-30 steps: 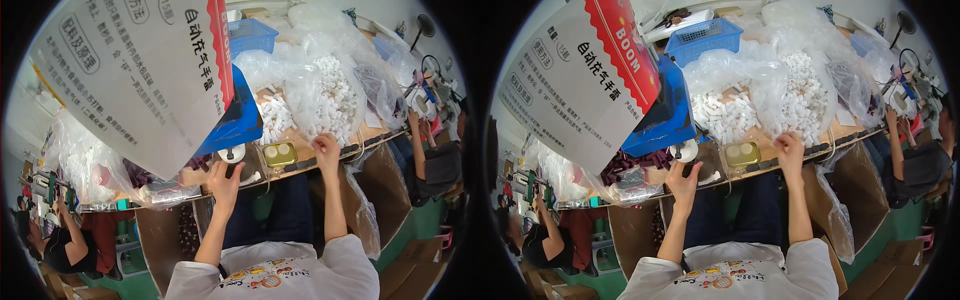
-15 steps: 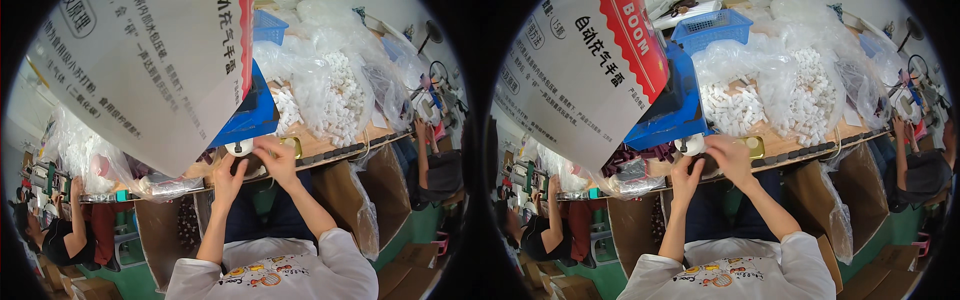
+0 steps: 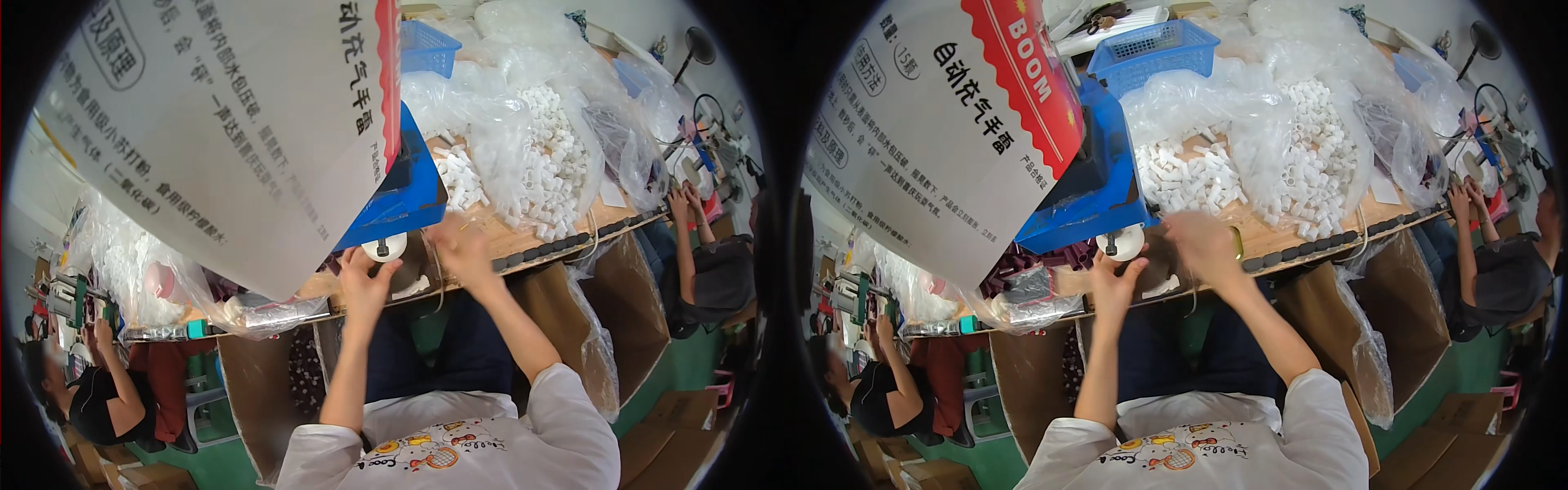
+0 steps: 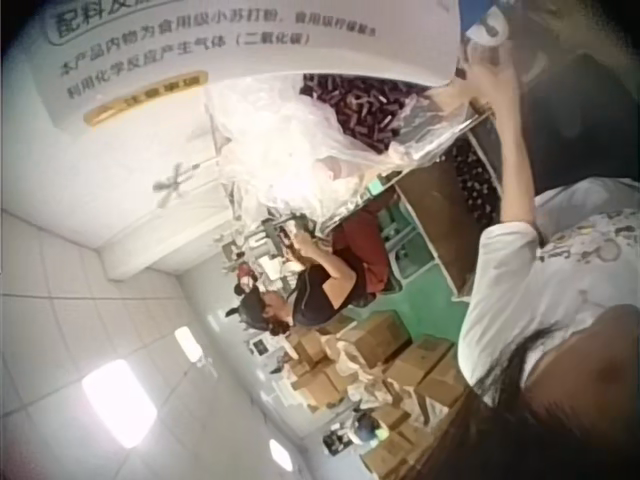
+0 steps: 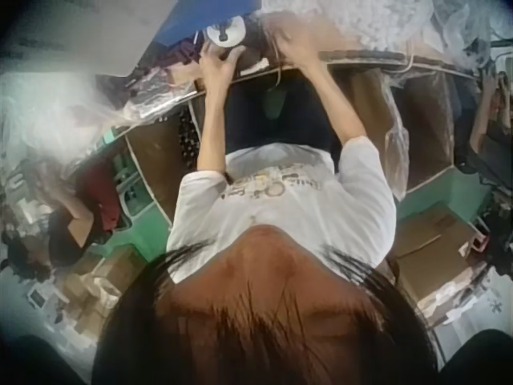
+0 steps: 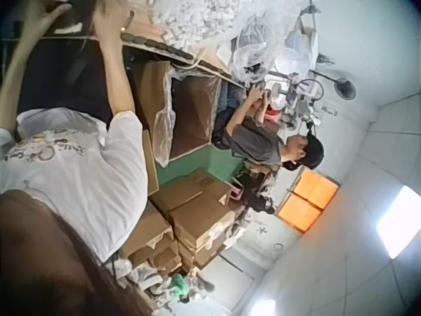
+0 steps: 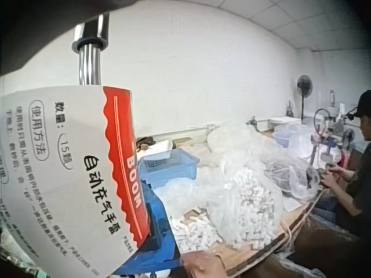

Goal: The person assembles plastic components by taking pieces from the table, positioning them on a press machine fixture, and pressing them together by hand.

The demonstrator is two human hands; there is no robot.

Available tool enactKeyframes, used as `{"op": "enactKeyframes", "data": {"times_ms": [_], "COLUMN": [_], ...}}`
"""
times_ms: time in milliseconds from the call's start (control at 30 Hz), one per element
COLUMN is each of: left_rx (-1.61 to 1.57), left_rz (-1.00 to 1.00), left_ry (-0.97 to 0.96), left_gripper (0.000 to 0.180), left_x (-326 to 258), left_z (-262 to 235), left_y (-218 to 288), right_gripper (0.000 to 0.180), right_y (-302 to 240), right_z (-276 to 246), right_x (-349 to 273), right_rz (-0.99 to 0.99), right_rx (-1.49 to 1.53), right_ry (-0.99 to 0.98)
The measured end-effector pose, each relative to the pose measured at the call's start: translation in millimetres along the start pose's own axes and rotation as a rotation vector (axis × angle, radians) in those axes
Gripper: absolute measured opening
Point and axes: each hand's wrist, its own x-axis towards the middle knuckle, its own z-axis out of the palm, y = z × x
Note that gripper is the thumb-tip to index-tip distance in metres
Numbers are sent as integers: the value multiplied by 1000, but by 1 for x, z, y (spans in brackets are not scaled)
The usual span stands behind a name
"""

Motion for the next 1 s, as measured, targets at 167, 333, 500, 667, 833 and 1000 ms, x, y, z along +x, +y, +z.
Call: {"op": "enactKeyframes", "data": {"times_ms": [167,333,500,667,833,1000], "left_rx": [-102,-93,-300,-208,-244,-42], "left_rz": [-51,-76,-169,-103,-109,-218], "left_ry": [-211,-96,10,21,44,-273], "left_gripper": [25,32,60,52,33,33], "left_x": [10,-9,-30,-21,-7,1], "left_z": [-6,-5,-21,-19,-10,-79], "left_y": [6,7,12,13,8,55], "right_gripper": [19,18,27,32,19,16], "right_y": [92,110,102,98,40,17], "right_z": [-36,-26,-48,-63,-34,1], "right_x": [20,26,28,17,8,2], "right_rz": [195,217,314,318,434,508], "right_rx": [-332,-376,-242,-132,270,814], "right_ry": [62,-171,-55,86,-43,-150]}}
